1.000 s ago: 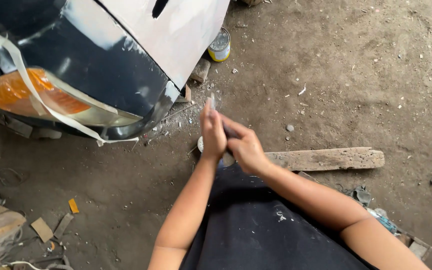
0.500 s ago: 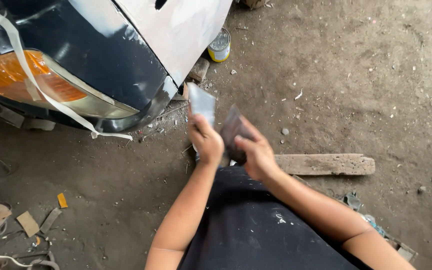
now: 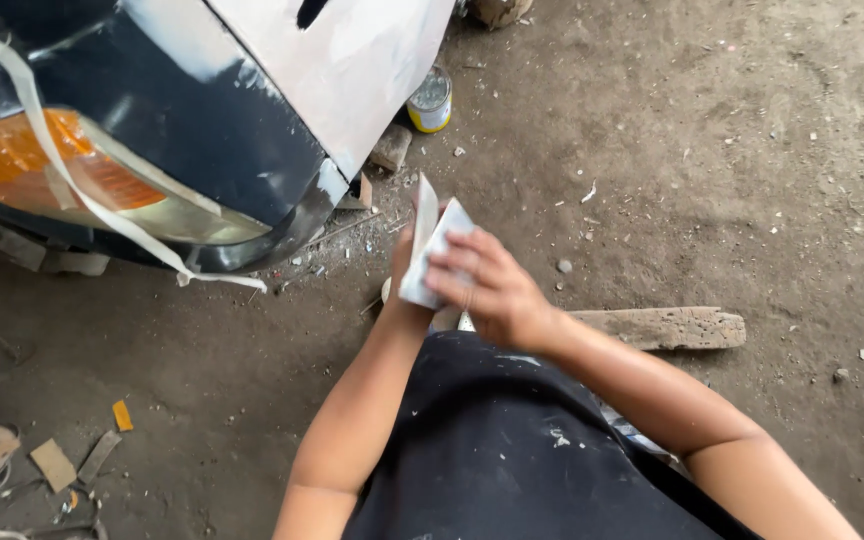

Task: The person sands the front fender of a car using a sanding block and sandpaper. They then scrape a purple substance from a can onto a metal sheet using a putty knife.

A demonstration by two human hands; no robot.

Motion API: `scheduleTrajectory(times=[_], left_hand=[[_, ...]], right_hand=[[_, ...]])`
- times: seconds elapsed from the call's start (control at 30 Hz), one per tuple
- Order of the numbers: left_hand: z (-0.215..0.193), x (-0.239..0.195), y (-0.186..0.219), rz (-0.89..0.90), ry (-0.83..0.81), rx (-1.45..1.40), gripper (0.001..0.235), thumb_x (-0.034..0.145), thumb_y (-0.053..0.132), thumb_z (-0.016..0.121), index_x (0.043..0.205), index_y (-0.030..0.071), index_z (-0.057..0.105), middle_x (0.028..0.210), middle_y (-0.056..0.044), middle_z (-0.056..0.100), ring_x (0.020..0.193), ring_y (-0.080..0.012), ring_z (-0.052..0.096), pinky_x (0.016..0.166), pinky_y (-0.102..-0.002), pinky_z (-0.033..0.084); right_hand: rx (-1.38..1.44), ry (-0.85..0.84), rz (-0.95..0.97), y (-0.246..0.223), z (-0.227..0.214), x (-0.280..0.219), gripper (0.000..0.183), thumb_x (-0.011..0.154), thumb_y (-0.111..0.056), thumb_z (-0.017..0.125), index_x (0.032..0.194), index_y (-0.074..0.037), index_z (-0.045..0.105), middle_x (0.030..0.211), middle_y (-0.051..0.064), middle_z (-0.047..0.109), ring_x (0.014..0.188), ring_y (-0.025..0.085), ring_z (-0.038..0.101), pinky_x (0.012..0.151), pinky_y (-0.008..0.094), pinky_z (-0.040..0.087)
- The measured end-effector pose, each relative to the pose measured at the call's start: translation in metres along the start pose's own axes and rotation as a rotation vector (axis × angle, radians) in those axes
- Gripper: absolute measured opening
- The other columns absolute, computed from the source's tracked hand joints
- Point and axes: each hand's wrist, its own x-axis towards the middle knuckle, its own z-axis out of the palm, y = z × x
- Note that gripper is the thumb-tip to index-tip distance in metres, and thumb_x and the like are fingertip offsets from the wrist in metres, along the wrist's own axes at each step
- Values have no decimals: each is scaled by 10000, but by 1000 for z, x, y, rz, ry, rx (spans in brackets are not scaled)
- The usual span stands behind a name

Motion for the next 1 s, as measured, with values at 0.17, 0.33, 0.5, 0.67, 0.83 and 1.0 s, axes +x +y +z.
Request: scheduleTrajectory(times=[0.17,0.33,0.5,0.67,0.83,1.0], left_hand=[[20,-53,-14,-175,-221,278,527,949,458,691,1213,9,611,782,19,589,558,-67,511,426,-214,395],[27,-45,-53,-375,-239,-12,528,992,498,636,1164,0,595,696,27,512,498,-48,447,358,-180,335],[32,-19,-27,-250,-50,-69,524,952,468,667,1145,-16,611,734,-35,609,495,-78,545,349,-177,410],[32,-23,24,-26,-78,-69,470,1007,440,696,1162,8,598,875,-35,616,765,-148,643,627,-256,558],[68,-21,17,48,-14,-158,515,886,417,730,1277,113,587,1197,-35,710,1118,-228,692,1017,-415,566],[111,-10,-13,-135,248,-213,484,923,438,589,1316,155,610,1213,-68,731,1073,-225,694,934,-380,522]], right_hand=[[232,362,683,63,-57,7,433,966,7,696,1380,-98,627,1328,81,642,1136,164,642,972,316,553],[860,798,759,79,-52,-9,524,1005,-42,756,1454,-74,486,1296,65,613,1172,155,607,1055,305,546],[597,5,787,50,-59,-35,577,896,-84,809,1376,-46,491,1251,102,596,1228,190,574,1066,359,486],[762,143,1067,89,-67,-113,481,915,-58,789,1288,-21,488,1112,100,628,1014,178,595,897,359,510],[1264,933,838,79,-73,-33,430,1027,-35,700,1387,-14,464,1262,127,623,1185,280,650,1098,479,558],[1496,1085,762,80,-44,19,490,1035,-112,581,1496,-86,418,1376,154,566,1254,364,594,1072,577,494]])
